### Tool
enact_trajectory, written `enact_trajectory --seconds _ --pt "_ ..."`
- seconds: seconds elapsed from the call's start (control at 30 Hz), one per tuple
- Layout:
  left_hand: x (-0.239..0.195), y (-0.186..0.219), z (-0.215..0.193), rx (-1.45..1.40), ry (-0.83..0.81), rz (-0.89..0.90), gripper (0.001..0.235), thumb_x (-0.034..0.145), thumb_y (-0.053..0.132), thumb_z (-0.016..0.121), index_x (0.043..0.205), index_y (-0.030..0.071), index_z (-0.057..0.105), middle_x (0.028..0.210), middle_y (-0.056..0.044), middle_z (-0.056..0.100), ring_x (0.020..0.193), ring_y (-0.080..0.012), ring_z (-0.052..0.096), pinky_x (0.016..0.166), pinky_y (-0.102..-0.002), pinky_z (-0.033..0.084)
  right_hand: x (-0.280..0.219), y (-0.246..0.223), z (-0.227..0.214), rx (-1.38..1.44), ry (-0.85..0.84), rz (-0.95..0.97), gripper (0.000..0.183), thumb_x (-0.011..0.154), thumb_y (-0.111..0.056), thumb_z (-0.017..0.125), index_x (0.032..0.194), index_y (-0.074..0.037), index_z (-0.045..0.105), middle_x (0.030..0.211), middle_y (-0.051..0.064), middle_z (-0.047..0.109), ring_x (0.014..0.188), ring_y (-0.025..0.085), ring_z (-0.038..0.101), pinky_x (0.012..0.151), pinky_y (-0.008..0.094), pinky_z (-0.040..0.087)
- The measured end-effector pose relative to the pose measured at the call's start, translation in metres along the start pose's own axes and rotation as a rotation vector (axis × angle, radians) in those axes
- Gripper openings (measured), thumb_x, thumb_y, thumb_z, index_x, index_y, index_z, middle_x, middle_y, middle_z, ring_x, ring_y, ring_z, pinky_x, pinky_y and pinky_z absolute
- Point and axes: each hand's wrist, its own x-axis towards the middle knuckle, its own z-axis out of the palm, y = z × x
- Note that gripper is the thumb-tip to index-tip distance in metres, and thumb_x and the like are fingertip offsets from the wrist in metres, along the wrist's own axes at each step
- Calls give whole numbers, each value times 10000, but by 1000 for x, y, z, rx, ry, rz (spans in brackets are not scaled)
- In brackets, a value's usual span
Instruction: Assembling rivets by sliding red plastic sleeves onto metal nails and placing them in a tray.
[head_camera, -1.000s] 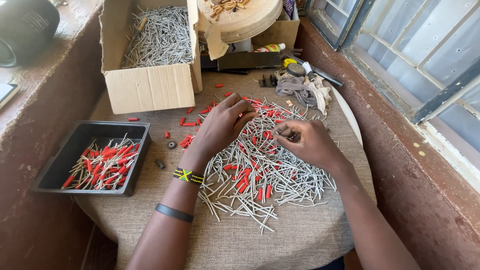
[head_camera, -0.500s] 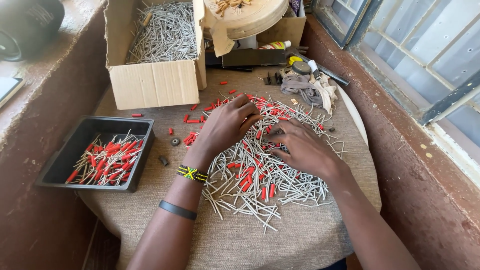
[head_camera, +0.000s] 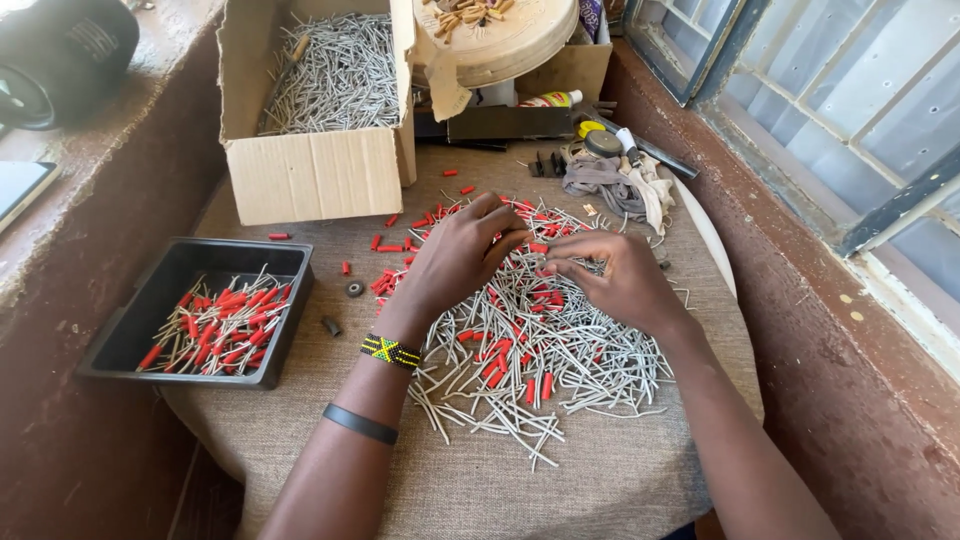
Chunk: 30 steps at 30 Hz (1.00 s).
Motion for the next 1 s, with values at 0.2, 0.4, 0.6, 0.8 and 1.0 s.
enact_trajectory --seconds 0.2,0.4,0.6,0.8,1.0 --pt "2 0 0 -162 143 4 93 994 188 678 999 101 709 855 -112 602 730 -324 673 675 -408 552 6 -30 -6 134 6 113 123 936 -104 744 1020 -87 832 881 152 817 813 239 778 747 370 599" --pt "6 0 10 -429 329 -150 111 899 193 800 991 131 786 708 -30 660 658 -148 708 662 -274 587 2 -27 3 354 178 128 158 990 -106 696 1088 -38 799 767 122 759 712 136 706 672 270 623" --pt "7 -3 28 -829 368 -269 154 911 51 765 1036 -39 746 873 -170 756 789 -149 749 748 -252 642 0 -27 9 394 276 0 158 974 -46 709 1094 -7 804 804 136 743 716 80 602 566 250 550" --pt "6 -3 38 -888 360 -243 173 923 46 753 1044 -74 722 886 -179 749 796 -165 752 739 -266 648 -2 -17 13 405 287 -11 145 969 -53 706 1054 -20 818 794 139 734 727 105 627 579 265 535" --pt "4 -6 41 -834 320 -232 137 939 43 737 1020 -67 724 854 -177 736 782 -157 733 735 -276 642 -3 -27 6 382 314 -62 141 971 -44 693 1026 3 814 728 155 701 674 105 583 543 269 484"
